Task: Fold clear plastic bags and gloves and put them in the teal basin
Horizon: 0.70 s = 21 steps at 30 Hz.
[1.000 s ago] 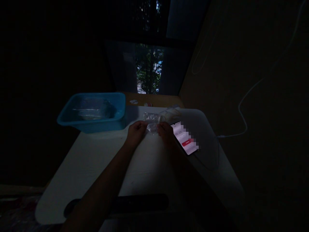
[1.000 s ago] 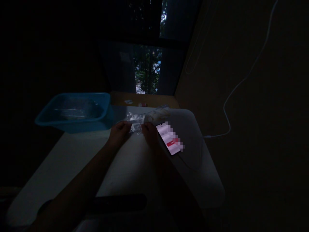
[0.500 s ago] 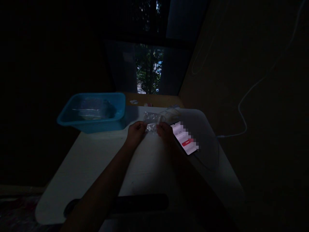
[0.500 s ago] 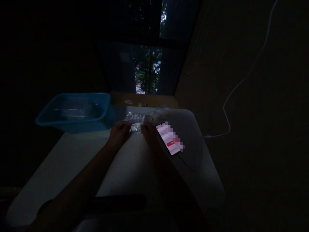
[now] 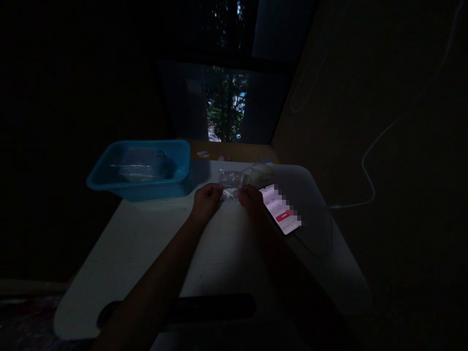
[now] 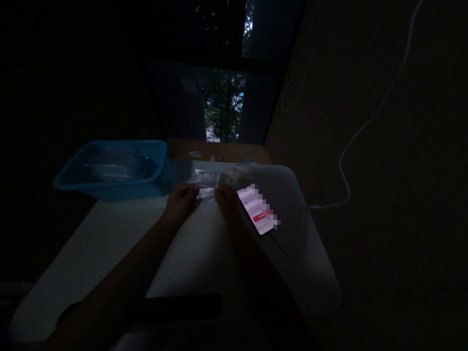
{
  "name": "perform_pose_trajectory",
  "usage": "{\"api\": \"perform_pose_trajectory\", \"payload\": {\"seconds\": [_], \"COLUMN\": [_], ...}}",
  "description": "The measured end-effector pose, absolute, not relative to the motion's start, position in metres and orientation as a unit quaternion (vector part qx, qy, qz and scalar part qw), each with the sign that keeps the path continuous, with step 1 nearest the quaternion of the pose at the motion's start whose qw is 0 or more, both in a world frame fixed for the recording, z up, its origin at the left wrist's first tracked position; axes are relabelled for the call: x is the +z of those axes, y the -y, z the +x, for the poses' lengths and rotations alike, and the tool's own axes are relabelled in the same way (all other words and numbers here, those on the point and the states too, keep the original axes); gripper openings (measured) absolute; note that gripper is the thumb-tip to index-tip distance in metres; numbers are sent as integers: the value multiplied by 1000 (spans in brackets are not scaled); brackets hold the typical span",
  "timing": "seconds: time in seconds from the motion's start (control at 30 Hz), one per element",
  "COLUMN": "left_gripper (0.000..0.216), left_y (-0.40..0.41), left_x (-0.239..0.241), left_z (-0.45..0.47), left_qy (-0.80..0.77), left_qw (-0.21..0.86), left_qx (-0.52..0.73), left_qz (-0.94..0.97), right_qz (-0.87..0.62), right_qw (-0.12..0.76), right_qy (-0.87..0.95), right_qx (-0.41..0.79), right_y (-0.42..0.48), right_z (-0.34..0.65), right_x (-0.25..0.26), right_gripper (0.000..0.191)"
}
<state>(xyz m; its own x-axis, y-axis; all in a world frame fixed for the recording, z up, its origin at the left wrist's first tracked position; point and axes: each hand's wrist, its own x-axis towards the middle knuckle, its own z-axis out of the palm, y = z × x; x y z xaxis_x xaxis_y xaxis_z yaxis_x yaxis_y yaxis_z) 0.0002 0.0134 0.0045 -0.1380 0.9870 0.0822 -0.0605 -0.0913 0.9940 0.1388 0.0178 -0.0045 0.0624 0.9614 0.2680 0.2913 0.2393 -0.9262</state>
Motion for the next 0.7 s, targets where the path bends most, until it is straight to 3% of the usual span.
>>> {"api": "perform_pose_trajectory", "payload": {"seconds": [0.7], "left_gripper": [24], "left_y": [-12], "left_x": [4], "left_z": [1], "left_qy": [-478], "left_qw": [481], "left_qx": [576], "left_qz": [455], "right_qz": [-538], "right_qw": [501], "right_qy": [602], "right_qx": [313], "right_y": [-21], "right_z": [138], "right_x": [-6], "right_gripper": [26]}}
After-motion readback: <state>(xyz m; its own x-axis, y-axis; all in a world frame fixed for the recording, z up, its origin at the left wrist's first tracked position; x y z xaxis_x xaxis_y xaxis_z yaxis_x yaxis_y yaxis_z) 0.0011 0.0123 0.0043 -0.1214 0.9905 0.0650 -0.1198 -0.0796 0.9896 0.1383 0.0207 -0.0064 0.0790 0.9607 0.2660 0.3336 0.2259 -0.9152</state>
